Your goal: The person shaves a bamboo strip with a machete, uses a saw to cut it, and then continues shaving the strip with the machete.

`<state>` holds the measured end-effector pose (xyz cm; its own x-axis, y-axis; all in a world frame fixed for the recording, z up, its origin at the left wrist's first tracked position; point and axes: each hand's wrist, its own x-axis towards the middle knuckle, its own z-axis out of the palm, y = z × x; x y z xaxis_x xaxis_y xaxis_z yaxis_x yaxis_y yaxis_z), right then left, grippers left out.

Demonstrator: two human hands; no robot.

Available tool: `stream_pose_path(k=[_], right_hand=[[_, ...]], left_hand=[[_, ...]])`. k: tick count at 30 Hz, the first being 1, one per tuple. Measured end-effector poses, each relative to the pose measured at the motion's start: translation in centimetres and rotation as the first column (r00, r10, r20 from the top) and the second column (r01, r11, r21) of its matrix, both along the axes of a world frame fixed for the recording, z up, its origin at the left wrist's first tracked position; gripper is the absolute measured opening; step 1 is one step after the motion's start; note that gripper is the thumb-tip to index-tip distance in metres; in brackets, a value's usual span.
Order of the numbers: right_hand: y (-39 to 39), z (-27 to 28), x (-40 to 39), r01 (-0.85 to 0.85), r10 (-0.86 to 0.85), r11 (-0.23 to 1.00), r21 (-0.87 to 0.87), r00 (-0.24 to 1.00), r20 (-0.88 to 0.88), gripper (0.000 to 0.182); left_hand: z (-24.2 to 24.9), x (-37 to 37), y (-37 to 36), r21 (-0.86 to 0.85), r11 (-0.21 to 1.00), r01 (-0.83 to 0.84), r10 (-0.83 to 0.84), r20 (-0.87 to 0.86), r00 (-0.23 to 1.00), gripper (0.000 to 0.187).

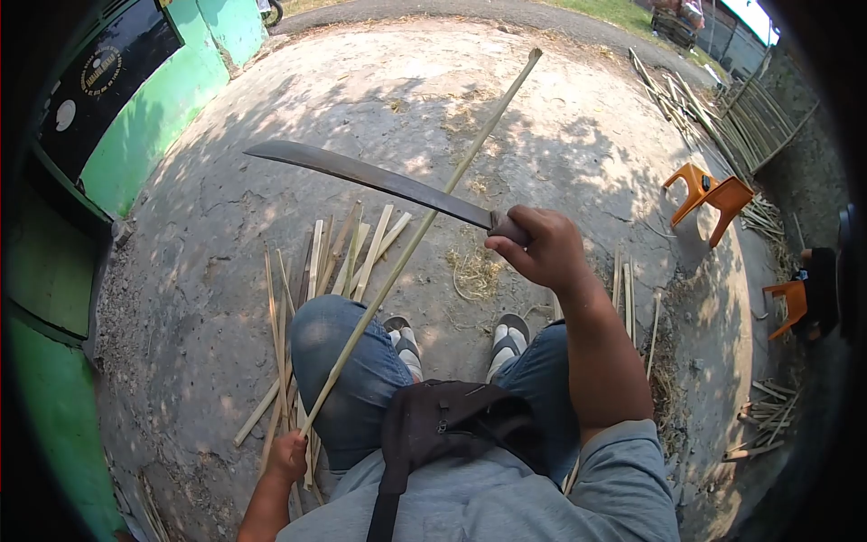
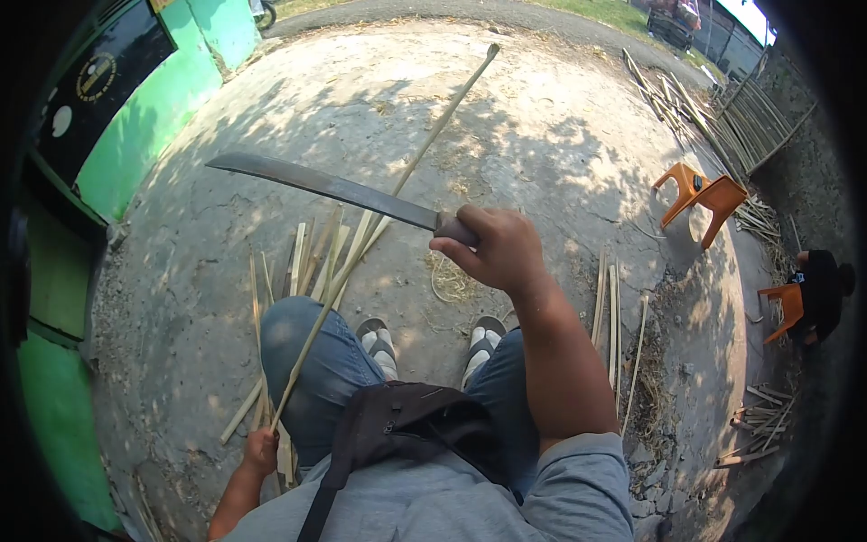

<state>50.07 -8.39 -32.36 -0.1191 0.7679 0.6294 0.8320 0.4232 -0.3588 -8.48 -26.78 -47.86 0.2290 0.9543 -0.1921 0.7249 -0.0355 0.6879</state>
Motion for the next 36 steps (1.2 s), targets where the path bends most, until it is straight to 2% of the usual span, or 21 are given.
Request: stream_pose_path(k=[3,6,7,10,13,16,18,20,23,26,31,34,36], right_hand=[[1.0,0.3,2.1,0.020,-0.020,1.000,-0.011,0.999,0.039,0.046],[2.4,-0.4,2.9,0.161,-0.165,0.984,-0.073,0.984,-0.062,0.048],[2.2,-0.4,2.6,0.184,-0.185,0.981,-0.054,0.983,-0.008,0.048],[1.6,0.0,1.6,0.133,-0.137,0.989,-0.072,0.988,-0.069,0.049],[0.5,0.2,0.7,0.013,-0.013,1.000,0.001,0.999,0.047,0.048],[-0.2,1.2,1.0,0.005,-0.009,1.000,0.026,0.991,0.133,0.047],[1.1,0.3,3.2,0.038,-0.036,0.998,-0.043,0.998,0.042,0.048],[2.5,-0.6,4.7,0.200,-0.219,0.967,-0.161,0.969,-0.113,0.049],[2.5,-0.7,3.9,0.192,-0.197,0.979,-0.064,0.976,-0.088,0.048],[1.8,-0.2,3.3,0.119,-0.127,0.988,-0.101,0.989,-0.077,0.048],[0.9,0.3,2.0,-0.044,0.042,0.996,0.082,0.999,0.028,0.047],[1.4,0.3,4.2,0.048,-0.048,0.999,-0.011,0.999,0.017,0.047],[2.0,-0.7,5.0,0.149,-0.159,0.984,-0.100,0.982,-0.098,0.045]], left_hand=[[-0.2,0.0,0.4,0.064,0.998,0.025,-0.027,0.024,0.999,0.076],[1.6,0.2,0.4,-0.019,0.999,0.028,-0.027,0.025,0.999,0.077],[1.6,0.1,0.4,-0.020,1.000,0.023,-0.023,0.019,1.000,0.077],[1.2,-0.5,0.0,-0.018,1.000,0.015,-0.015,0.002,1.000,0.077],[0.4,-0.4,0.0,-0.011,1.000,0.019,-0.019,0.006,1.000,0.078],[0.1,-0.2,0.5,0.010,1.000,0.019,-0.019,0.009,1.000,0.078],[0.4,-0.4,0.6,0.017,0.999,0.031,-0.031,0.005,1.000,0.078],[1.7,-0.1,0.5,-0.005,0.999,0.034,-0.034,-0.025,0.999,0.078],[3.0,0.5,0.4,0.006,1.000,0.028,-0.028,-0.038,0.999,0.076],[1.1,-0.5,-0.1,-0.018,1.000,0.005,-0.004,0.013,1.000,0.078],[0.4,-0.3,0.5,-0.003,1.000,0.021,-0.021,0.017,1.000,0.077],[0.7,-0.5,0.3,0.023,0.999,0.036,-0.035,-0.009,0.999,0.074],[1.3,0.0,0.5,0.059,0.998,0.029,-0.029,-0.001,1.000,0.073]])
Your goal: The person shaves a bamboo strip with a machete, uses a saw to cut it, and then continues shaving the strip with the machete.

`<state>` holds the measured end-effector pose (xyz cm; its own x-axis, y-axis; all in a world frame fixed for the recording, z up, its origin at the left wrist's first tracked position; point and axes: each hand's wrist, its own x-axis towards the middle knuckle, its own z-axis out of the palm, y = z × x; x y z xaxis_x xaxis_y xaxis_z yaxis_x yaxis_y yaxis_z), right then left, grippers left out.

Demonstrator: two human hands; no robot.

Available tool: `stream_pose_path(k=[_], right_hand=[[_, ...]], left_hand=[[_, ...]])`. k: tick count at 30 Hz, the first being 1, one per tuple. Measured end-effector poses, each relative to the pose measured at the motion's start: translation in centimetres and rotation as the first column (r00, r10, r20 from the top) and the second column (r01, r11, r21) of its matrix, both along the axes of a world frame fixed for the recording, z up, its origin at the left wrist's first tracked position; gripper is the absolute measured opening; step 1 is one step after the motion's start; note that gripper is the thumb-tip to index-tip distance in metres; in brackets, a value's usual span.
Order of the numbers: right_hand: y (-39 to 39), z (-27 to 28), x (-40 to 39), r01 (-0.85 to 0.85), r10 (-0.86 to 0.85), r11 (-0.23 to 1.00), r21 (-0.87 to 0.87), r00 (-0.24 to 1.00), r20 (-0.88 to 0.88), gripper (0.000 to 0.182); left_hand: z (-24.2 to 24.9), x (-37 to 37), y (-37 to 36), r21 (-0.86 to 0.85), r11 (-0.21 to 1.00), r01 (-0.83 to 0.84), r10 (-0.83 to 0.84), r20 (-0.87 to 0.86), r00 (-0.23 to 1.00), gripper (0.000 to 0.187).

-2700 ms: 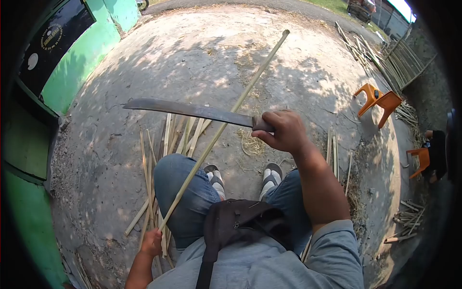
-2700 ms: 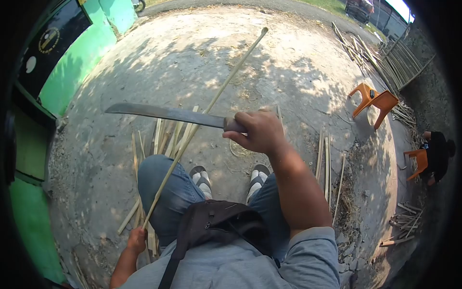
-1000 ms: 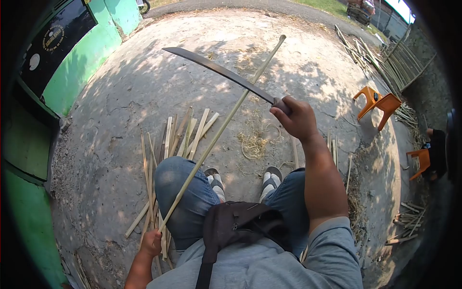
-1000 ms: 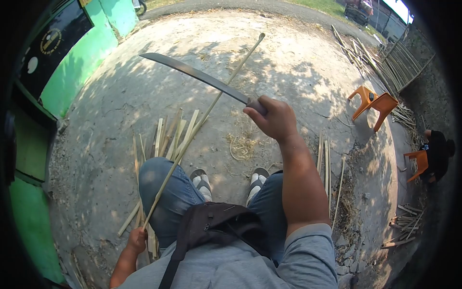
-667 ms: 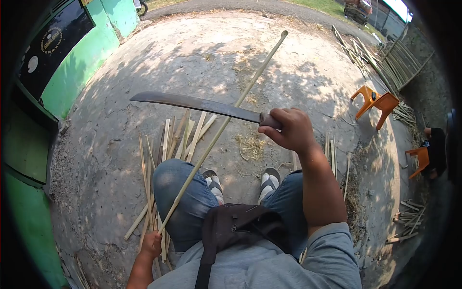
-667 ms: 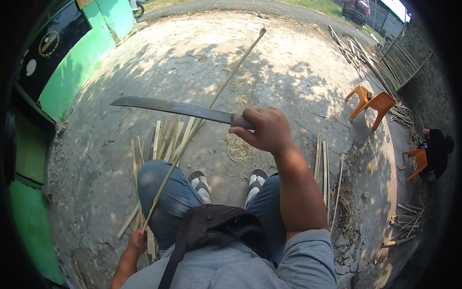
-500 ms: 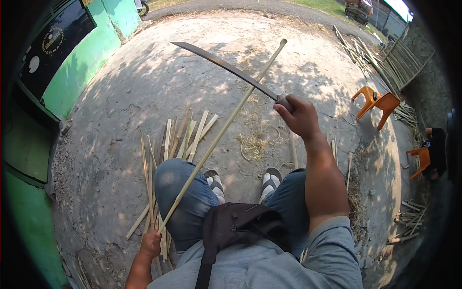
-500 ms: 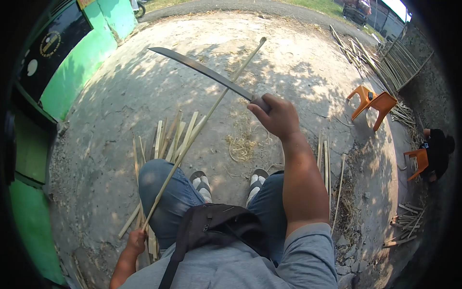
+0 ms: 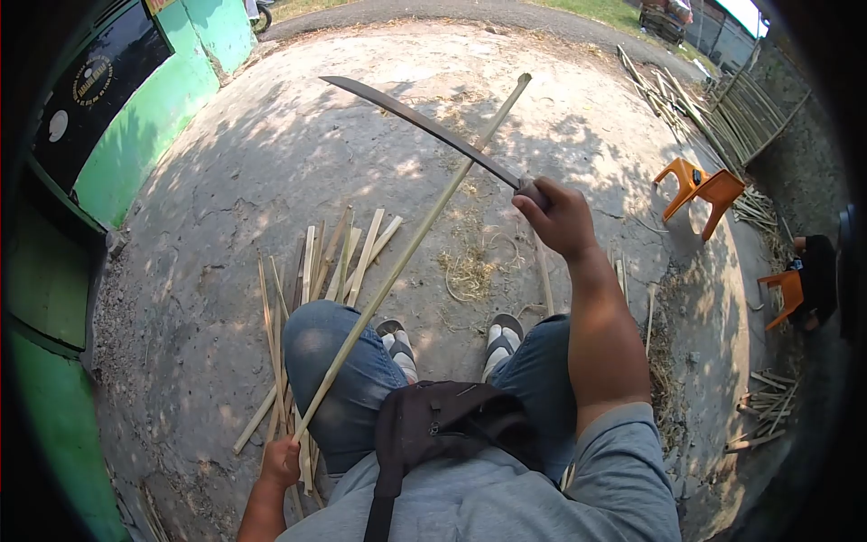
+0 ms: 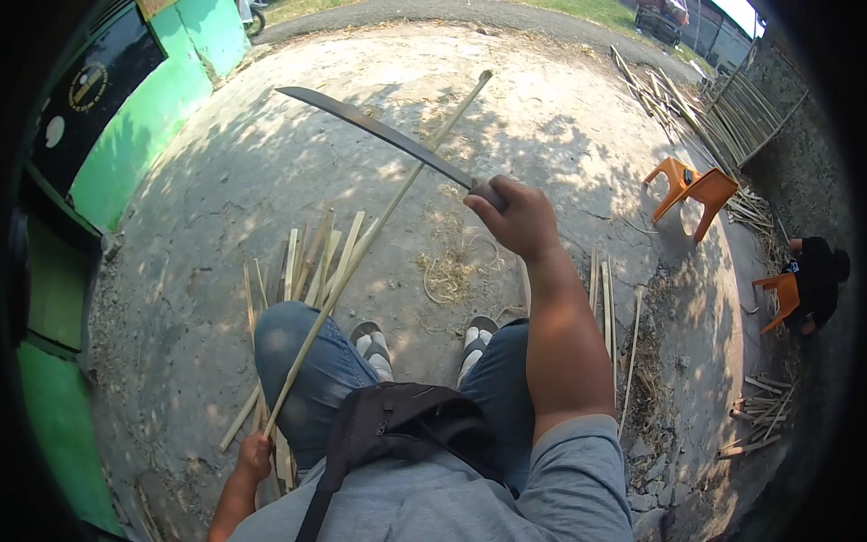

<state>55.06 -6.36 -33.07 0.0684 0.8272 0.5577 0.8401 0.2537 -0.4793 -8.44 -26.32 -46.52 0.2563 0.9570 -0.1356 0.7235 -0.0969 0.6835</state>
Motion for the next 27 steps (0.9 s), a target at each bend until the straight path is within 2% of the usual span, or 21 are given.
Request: stream_pose_path(k=[2,6,7,10,11,14,15,16,18,21,24,27], right_hand=[[0.6,-0.9,0.3,0.045,-0.046,0.999,-0.029,0.998,-0.051,0.044],[-0.5,0.4,-1.6,-0.062,0.062,0.998,0.007,0.993,-0.099,0.046],[-0.9,0.8,-1.9,-0.101,0.101,0.995,0.007,0.995,0.002,0.047],[-1.9,1.8,-3.5,-0.162,0.116,0.974,0.155,0.956,0.270,0.047],[-2.1,2.0,-3.3,-0.161,0.109,0.973,0.166,0.952,0.285,0.045],[-0.8,1.3,-0.8,-0.136,0.105,0.979,0.149,0.974,0.199,0.044],[-0.4,0.9,-0.1,0.024,-0.031,0.997,0.077,0.995,0.096,0.046],[0.8,0.3,0.6,0.145,-0.142,0.989,0.035,0.987,-0.077,0.049],[1.8,-0.5,0.9,0.298,-0.294,0.955,-0.012,0.934,-0.206,0.050],[1.0,-0.6,0.5,0.265,-0.258,0.964,0.014,0.950,-0.175,0.049],[0.0,-0.3,0.2,0.134,-0.129,0.990,0.052,0.987,-0.098,0.047],[-1.2,0.4,-0.6,-0.066,0.063,0.995,0.069,0.997,0.047,0.045]], left_hand=[[0.7,0.1,-0.1,-0.006,1.000,-0.001,0.001,-0.003,1.000,0.073],[0.1,-0.4,-0.5,-0.064,0.998,-0.023,0.024,0.014,1.000,0.072],[-0.2,-0.3,-0.6,-0.078,0.997,-0.028,0.030,0.022,0.999,0.075],[-0.9,-0.3,-0.1,-0.094,0.995,-0.016,0.020,0.042,0.999,0.081],[-1.0,-0.6,0.1,-0.088,0.996,-0.006,0.010,0.042,0.999,0.082],[-1.7,-1.5,0.4,-0.081,0.997,-0.004,0.006,0.028,1.000,0.082],[-1.7,-1.7,0.3,-0.083,0.997,-0.001,0.003,0.021,1.000,0.082],[-0.8,-1.1,0.4,-0.082,0.997,-0.003,0.004,0.001,1.000,0.082],[1.2,0.0,0.4,-0.069,0.998,-0.004,0.001,-0.037,0.999,0.082],[2.2,0.1,0.3,-0.083,0.996,-0.033,0.030,-0.034,0.999,0.082],[0.9,-1.2,0.3,-0.137,0.990,-0.017,0.011,-0.042,0.999,0.078],[-0.6,-1.4,0.6,-0.093,0.996,-0.011,0.000,-0.112,0.994,0.079]])
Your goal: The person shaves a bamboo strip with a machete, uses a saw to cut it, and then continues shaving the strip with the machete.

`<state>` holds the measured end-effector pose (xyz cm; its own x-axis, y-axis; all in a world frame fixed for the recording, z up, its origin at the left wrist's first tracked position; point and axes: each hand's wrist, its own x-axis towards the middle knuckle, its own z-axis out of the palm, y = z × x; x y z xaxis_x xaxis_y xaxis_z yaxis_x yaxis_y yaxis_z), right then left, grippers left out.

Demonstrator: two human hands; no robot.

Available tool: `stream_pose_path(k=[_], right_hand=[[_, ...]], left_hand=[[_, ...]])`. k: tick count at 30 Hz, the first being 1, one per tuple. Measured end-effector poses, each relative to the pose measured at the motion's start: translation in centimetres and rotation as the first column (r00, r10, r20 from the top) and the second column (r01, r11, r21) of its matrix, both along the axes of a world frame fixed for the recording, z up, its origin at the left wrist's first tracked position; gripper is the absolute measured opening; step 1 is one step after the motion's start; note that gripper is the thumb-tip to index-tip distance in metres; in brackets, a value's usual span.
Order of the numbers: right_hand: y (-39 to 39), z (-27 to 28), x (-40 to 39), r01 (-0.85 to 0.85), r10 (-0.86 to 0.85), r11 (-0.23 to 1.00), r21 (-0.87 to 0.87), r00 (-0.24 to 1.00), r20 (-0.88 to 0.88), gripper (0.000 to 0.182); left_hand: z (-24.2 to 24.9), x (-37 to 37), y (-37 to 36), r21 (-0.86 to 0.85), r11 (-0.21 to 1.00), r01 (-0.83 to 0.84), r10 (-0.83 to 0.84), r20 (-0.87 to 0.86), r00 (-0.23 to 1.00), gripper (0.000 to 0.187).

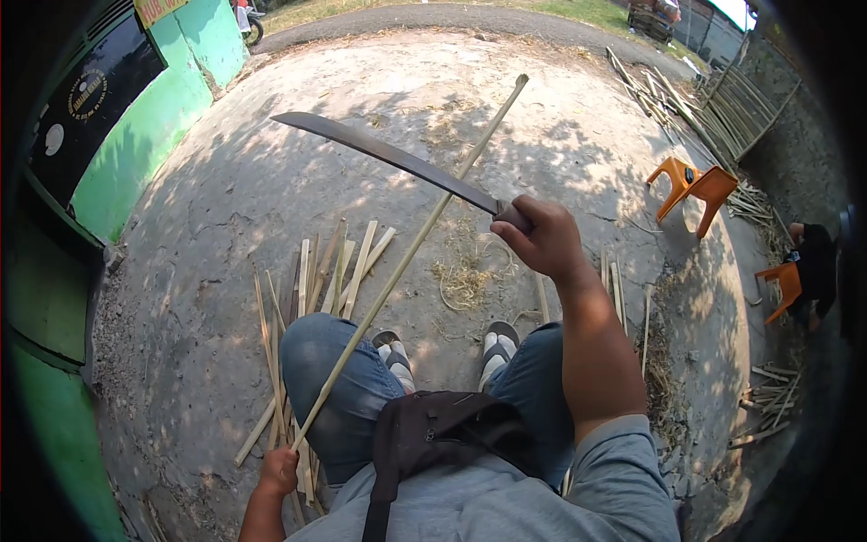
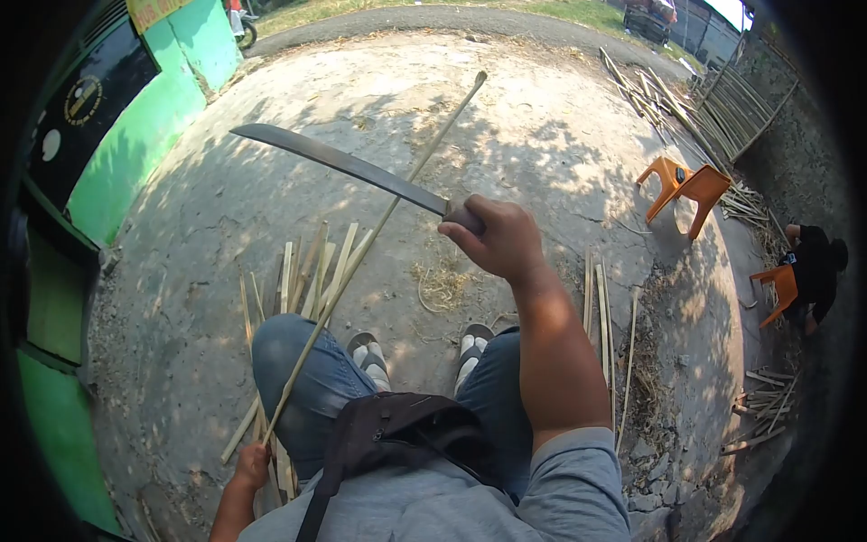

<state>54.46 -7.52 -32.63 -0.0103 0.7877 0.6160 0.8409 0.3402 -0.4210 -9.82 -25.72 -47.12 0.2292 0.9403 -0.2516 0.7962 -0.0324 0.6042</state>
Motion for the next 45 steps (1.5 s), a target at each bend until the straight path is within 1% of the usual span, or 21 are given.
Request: stream_pose_path(k=[3,4,6,7,8,11,12,15,16,19,20,23,24,27,30,33,36,38,40,43,45], right_hand=[[-0.7,1.1,-0.1,-0.024,0.024,0.999,0.026,1.000,0.017,0.044],[-0.5,0.9,0.6,-0.020,0.020,1.000,-0.004,1.000,0.012,0.047],[0.6,0.0,1.8,0.084,-0.090,0.995,-0.062,0.990,-0.112,0.050],[1.2,-0.3,2.1,0.133,-0.146,0.987,-0.087,0.975,-0.167,0.051],[1.6,-0.6,2.1,0.132,-0.146,0.989,-0.071,0.957,-0.249,0.054],[1.6,-0.8,1.2,0.217,-0.227,0.973,-0.075,0.961,-0.158,0.053],[1.5,-0.6,1.0,0.203,-0.213,0.976,-0.073,0.962,-0.169,0.051],[0.5,0.0,0.4,0.055,-0.053,0.998,0.013,0.994,-0.099,0.048],[0.1,0.6,0.2,0.046,-0.046,0.999,0.019,0.999,-0.017,0.045],[0.0,0.6,1.8,0.093,-0.093,0.996,0.013,0.994,0.052,0.046],[0.6,0.1,2.2,0.125,-0.124,0.991,0.050,0.992,-0.020,0.047],[1.8,-1.1,3.3,0.269,-0.276,0.961,-0.064,0.927,-0.254,0.048],[2.0,-1.4,3.3,0.257,-0.263,0.965,-0.058,0.919,-0.295,0.048],[1.7,-1.6,3.1,0.194,-0.200,0.980,-0.050,0.928,-0.313,0.043],[0.6,-0.4,1.8,0.088,-0.085,0.996,0.004,0.972,-0.218,0.046],[-0.6,1.3,1.4,0.028,-0.022,0.998,0.052,0.994,-0.111,0.046],[-1.0,1.5,3.1,0.025,-0.026,1.000,-0.007,0.984,-0.178,0.048],[-0.2,-0.2,4.0,0.114,-0.125,0.991,-0.067,0.976,-0.179,0.048],[0.2,-0.1,3.7,0.182,-0.194,0.979,-0.085,0.968,-0.160,0.050],[0.0,0.4,2.5,0.206,-0.208,0.978,-0.028,0.969,-0.133,0.049],[0.0,0.5,2.3,0.132,-0.132,0.991,-0.009,0.981,-0.144,0.048]], left_hand=[[0.3,0.7,0.2,0.005,1.000,0.010,-0.010,0.040,0.999,0.079],[0.1,0.6,0.1,0.022,1.000,0.004,-0.004,0.037,0.999,0.078],[-0.3,0.4,-0.2,0.052,0.999,-0.009,0.007,0.033,0.999,0.078],[0.3,0.8,-0.2,0.062,0.998,-0.007,0.005,0.026,1.000,0.078],[1.0,1.2,-0.2,0.076,0.997,-0.005,0.004,0.021,1.000,0.077],[1.5,1.2,-0.5,0.080,0.997,-0.014,0.015,-0.016,1.000,0.077],[1.6,1.2,-0.5,0.076,0.997,-0.016,0.018,-0.032,0.999,0.077],[1.7,1.5,-0.5,-0.001,0.998,-0.056,0.056,0.001,0.998,0.077],[1.2,1.3,-0.4,0.005,0.999,-0.051,0.051,0.002,0.999,0.078],[0.1,0.7,-0.1,0.030,0.999,-0.041,0.041,0.000,0.999,0.078],[-0.1,0.5,0.0,0.039,0.999,-0.035,0.035,-0.001,0.999,0.078],[0.2,0.4,-0.2,0.083,0.996,-0.022,0.023,-0.004,1.000,0.078],[0.2,0.3,-0.2,0.101,0.995,-0.019,0.019,-0.005,1.000,0.078],[0.0,-0.5,-0.2,0.064,0.998,-0.006,0.007,-0.018,1.000,0.078],[-0.9,-0.2,-0.4,0.097,0.995,-0.011,0.012,-0.014,1.000,0.078],[-0.4,1.7,-0.3,0.152,0.988,-0.010,0.012,-0.011,1.000,0.076],[-1.0,2.0,-0.4,0.230,0.973,-0.009,0.018,-0.040,0.999,0.074],[-0.8,2.2,-0.7,0.250,0.968,-0.013,0.030,-0.064,0.997,0.073],[-0.5,2.6,-0.5,0.257,0.966,-0.022,0.041,-0.068,0.997,0.073],[-0.3,2.1,-0.8,0.217,0.976,-0.034,0.048,-0.060,0.997,0.074],[-0.2,1.4,-0.5,0.182,0.983,-0.004,0.013,-0.047,0.999,0.075]])
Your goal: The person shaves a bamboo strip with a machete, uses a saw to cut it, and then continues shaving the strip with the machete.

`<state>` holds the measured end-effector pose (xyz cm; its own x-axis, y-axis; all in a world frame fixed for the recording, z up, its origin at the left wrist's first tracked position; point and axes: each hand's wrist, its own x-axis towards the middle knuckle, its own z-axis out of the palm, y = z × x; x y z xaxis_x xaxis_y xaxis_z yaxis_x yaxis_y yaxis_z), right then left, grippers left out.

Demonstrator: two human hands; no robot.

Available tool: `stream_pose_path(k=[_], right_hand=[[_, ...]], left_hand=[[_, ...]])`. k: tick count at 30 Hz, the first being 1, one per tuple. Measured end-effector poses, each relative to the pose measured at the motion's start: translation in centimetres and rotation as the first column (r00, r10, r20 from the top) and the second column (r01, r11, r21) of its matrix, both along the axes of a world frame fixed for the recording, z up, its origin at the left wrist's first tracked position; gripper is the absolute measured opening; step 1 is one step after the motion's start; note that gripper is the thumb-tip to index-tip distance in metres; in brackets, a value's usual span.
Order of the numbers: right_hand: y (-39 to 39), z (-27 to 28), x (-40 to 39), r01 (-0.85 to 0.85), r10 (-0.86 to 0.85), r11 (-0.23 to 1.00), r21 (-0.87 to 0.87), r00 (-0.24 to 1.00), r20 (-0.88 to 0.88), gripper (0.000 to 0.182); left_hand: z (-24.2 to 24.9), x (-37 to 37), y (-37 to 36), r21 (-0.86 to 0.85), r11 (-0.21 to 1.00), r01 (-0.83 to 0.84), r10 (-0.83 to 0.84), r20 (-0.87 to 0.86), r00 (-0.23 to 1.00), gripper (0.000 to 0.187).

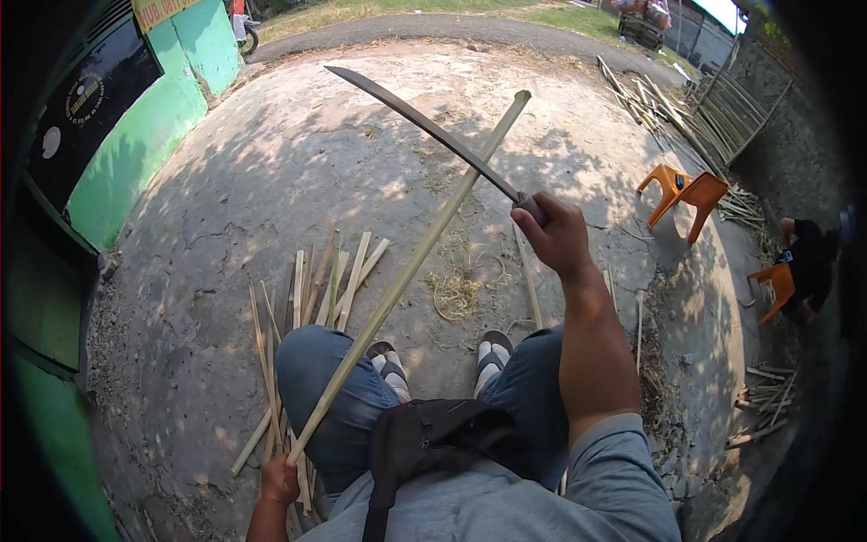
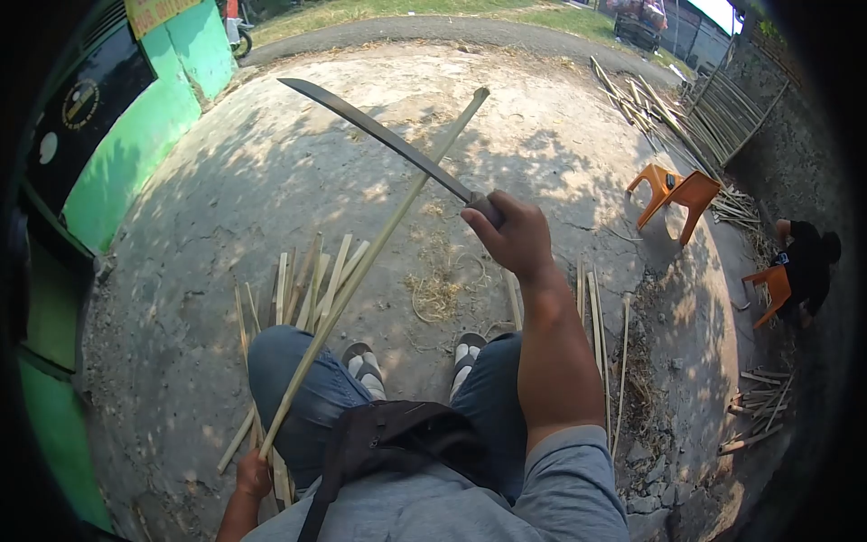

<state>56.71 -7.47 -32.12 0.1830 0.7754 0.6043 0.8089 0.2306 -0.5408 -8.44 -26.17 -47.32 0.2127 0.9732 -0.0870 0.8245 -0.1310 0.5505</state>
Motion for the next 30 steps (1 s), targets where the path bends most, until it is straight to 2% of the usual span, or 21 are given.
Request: stream_pose_path(k=[1,4,7,10,13,17,20,26,30], right_hand=[[-0.1,0.1,0.0,-0.033,0.033,0.999,0.011,0.999,-0.003,0.047],[-0.6,0.7,0.4,-0.039,0.022,0.994,0.107,0.988,0.155,0.037],[0.2,-0.7,1.6,0.111,-0.106,0.992,0.065,0.992,-0.073,0.036],[0.3,-1.1,2.1,0.144,-0.134,0.989,0.035,0.971,-0.200,0.037],[-0.2,-0.4,1.2,0.078,-0.071,0.996,0.035,0.981,-0.181,0.043],[-1.0,0.6,0.0,-0.073,0.062,0.992,0.105,0.993,0.102,0.044],[-0.1,-0.7,1.4,-0.028,0.028,1.000,-0.001,0.998,-0.052,0.047],[0.6,-0.6,0.6,0.064,-0.064,0.998,-0.018,0.998,0.026,0.048],[0.2,-0.1,-0.3,0.038,-0.043,0.996,0.079,0.997,0.065,0.047]], left_hand=[[0.0,-0.1,0.2,-0.012,1.000,0.009,-0.009,0.021,1.000,0.075],[-0.5,-0.3,0.7,-0.035,0.999,0.019,-0.017,0.058,0.998,0.077],[-0.3,-0.4,1.0,-0.024,1.000,0.004,-0.003,0.045,0.999,0.077],[0.3,-0.4,0.9,-0.016,1.000,0.013,-0.013,0.052,0.999,0.077],[0.0,-0.7,1.0,-0.007,1.000,0.024,-0.023,0.045,0.999,0.077],[-1.9,-0.8,0.6,0.032,0.999,0.022,-0.023,0.042,0.999,0.077],[-1.7,-0.3,0.4,0.058,0.998,0.004,-0.005,0.013,1.000,0.078],[-0.2,0.9,0.0,0.040,0.998,-0.053,0.052,0.023,0.998,0.078],[-0.6,-0.1,0.1,-0.012,1.000,-0.027,0.027,0.026,0.999,0.079]])
